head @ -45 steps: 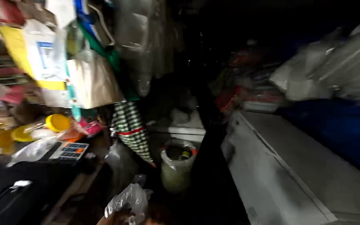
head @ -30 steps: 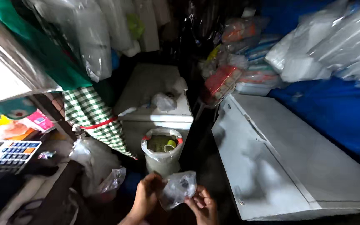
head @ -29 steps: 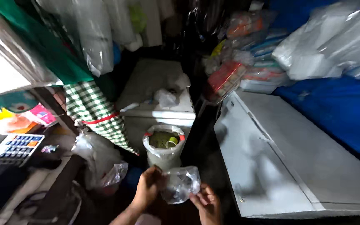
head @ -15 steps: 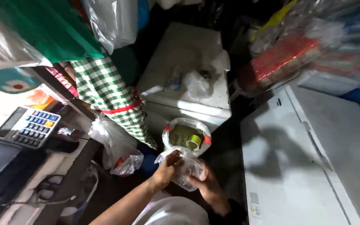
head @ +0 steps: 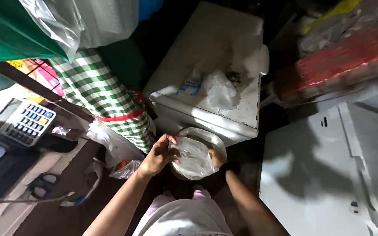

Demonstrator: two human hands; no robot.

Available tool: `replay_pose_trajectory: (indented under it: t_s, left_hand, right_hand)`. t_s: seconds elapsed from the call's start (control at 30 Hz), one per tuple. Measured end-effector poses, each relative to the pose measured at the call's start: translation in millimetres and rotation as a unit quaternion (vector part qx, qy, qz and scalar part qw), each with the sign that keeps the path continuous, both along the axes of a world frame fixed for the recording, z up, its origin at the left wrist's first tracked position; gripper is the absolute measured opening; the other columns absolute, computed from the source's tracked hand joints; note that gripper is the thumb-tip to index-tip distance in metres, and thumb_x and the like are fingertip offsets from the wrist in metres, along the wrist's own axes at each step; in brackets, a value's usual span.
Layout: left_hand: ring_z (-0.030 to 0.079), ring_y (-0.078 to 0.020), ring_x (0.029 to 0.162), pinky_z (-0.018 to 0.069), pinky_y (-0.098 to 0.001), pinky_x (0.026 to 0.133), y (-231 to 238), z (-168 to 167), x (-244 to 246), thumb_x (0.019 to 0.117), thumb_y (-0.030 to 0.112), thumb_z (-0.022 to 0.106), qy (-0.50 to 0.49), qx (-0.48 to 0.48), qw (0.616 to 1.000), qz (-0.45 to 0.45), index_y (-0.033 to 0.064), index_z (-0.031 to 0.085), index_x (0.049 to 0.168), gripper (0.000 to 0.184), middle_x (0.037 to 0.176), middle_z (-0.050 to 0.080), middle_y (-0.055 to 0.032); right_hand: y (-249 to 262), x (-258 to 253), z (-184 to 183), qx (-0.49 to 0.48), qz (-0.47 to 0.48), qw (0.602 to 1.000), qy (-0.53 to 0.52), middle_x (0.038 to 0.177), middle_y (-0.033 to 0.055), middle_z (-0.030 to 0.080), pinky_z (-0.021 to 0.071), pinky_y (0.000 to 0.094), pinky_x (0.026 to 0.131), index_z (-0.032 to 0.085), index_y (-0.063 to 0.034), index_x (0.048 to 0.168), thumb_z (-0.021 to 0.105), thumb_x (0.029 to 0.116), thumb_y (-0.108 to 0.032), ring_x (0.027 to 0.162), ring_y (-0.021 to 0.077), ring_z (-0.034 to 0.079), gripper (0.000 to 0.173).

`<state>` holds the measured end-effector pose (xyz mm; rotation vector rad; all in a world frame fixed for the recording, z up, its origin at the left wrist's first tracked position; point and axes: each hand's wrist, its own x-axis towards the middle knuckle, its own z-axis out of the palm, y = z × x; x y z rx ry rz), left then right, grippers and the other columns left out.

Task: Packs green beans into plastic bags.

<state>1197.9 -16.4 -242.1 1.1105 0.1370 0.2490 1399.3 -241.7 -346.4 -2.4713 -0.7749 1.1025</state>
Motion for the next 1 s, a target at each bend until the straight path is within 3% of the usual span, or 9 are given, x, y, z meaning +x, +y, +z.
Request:
replay_pose_trajectory:
  t_s: [0.1,0.23,0.33,0.4,0.47,0.6,0.67,0.77,1.0]
  left_hand:
    - [0.074,-0.0149,0.078,0.0653,-0.0341,0.072,-7,18,-7,0.0948,-0.005,0.052,0.052,0.025,0.995,0.086,0.0086,0.067,0.094,0.02,0.092,0.074,-0.001]
    - [0.074,-0.0158,0.074,0.0658,-0.0339,0.072,-23,37,-17,0.0955,-0.009,0.054,0.158,0.018,0.968,0.194,-0.0013,0.062,0.117,0.024,0.092,0.074,-0.0042]
    - [0.075,-0.018,0.08,0.0661,-0.0351,0.075,-40,28,-18,0.0926,-0.011,0.056,0.159,-0.005,0.952,0.261,-0.0024,0.058,0.127,0.036,0.108,0.073,-0.008]
    - [0.074,-0.0197,0.086,0.066,-0.0359,0.076,-54,22,-18,0.0912,-0.012,0.058,0.157,-0.001,0.941,0.299,-0.0035,0.056,0.133,0.043,0.119,0.07,-0.0106]
    - [0.074,-0.0202,0.088,0.0661,-0.0359,0.077,-67,19,-16,0.0897,-0.012,0.061,0.156,0.004,0.931,0.33,-0.0042,0.054,0.136,0.047,0.121,0.069,-0.0116]
    - [0.075,-0.0219,0.088,0.0663,-0.0384,0.079,-83,2,-5,0.0884,-0.011,0.065,0.139,0.027,0.92,0.365,-0.0048,0.05,0.138,0.052,0.114,0.072,-0.0123]
    - [0.075,-0.0215,0.091,0.0663,-0.039,0.081,-87,-12,6,0.0876,-0.009,0.068,0.149,0.075,0.915,0.368,-0.0051,0.049,0.139,0.055,0.117,0.071,-0.0132]
    - [0.072,-0.021,0.101,0.0643,-0.0369,0.086,-93,-34,22,0.0869,-0.001,0.072,0.209,0.177,0.893,0.357,-0.0073,0.05,0.141,0.059,0.135,0.059,-0.0199]
    - [0.055,-0.0303,0.133,0.0503,-0.0386,0.107,-109,-57,49,0.0838,-0.001,0.071,0.329,0.335,0.801,0.372,-0.007,0.052,0.143,0.063,0.151,0.046,-0.0277]
  right_hand:
    - [22,-13,0,-0.021,0.027,0.999,0.004,0.13,0.0321,0.062,0.0431,0.0593,0.109,0.062,0.0048,0.129,0.069,0.093,-0.008,0.127,0.0455,0.057,0.039]
    - [36,0,-13,0.038,0.127,0.99,-0.037,0.15,0.0289,0.048,0.0384,0.0581,0.115,0.047,-0.008,0.153,0.077,0.0891,-0.022,0.139,0.0445,0.047,0.072]
    - [39,-4,-42,0.043,0.123,0.991,0.032,0.155,0.0294,0.042,0.0266,0.0493,0.123,0.042,0.0062,0.151,0.054,0.105,-0.011,0.148,0.0392,0.037,0.051]
    - [35,-12,-70,0.027,0.196,0.98,0.012,0.15,0.0295,0.049,0.0306,0.0509,0.123,0.049,0.0098,0.145,0.047,0.1069,-0.014,0.145,0.0401,0.042,0.045]
    - [38,-22,-52,-0.038,0.315,0.948,-0.034,0.144,0.0304,0.054,0.0378,0.0571,0.115,0.057,0.0099,0.137,0.054,0.101,-0.01,0.138,0.0442,0.049,0.042]
    - [47,-4,-43,-0.123,0.421,0.899,0.015,0.138,0.0281,0.058,0.0424,0.0631,0.108,0.057,-0.0014,0.141,0.084,0.0781,-0.017,0.13,0.0452,0.054,0.07]
    - [46,16,-61,-0.093,0.405,0.907,0.062,0.134,0.0251,0.062,0.0438,0.0632,0.109,0.057,-0.0074,0.143,0.089,0.0723,-0.017,0.128,0.0429,0.057,0.078]
    - [45,47,-72,-0.058,0.333,0.929,0.154,0.134,0.0244,0.063,0.0464,0.0588,0.108,0.057,-0.0067,0.145,0.083,0.0787,-0.011,0.125,0.0389,0.061,0.071]
    - [2,78,-24,0.047,0.126,0.956,0.259,0.144,0.0244,0.055,0.0511,0.0461,0.104,0.044,-0.0016,0.153,0.067,0.0895,0.0,0.125,0.0316,0.061,0.068]
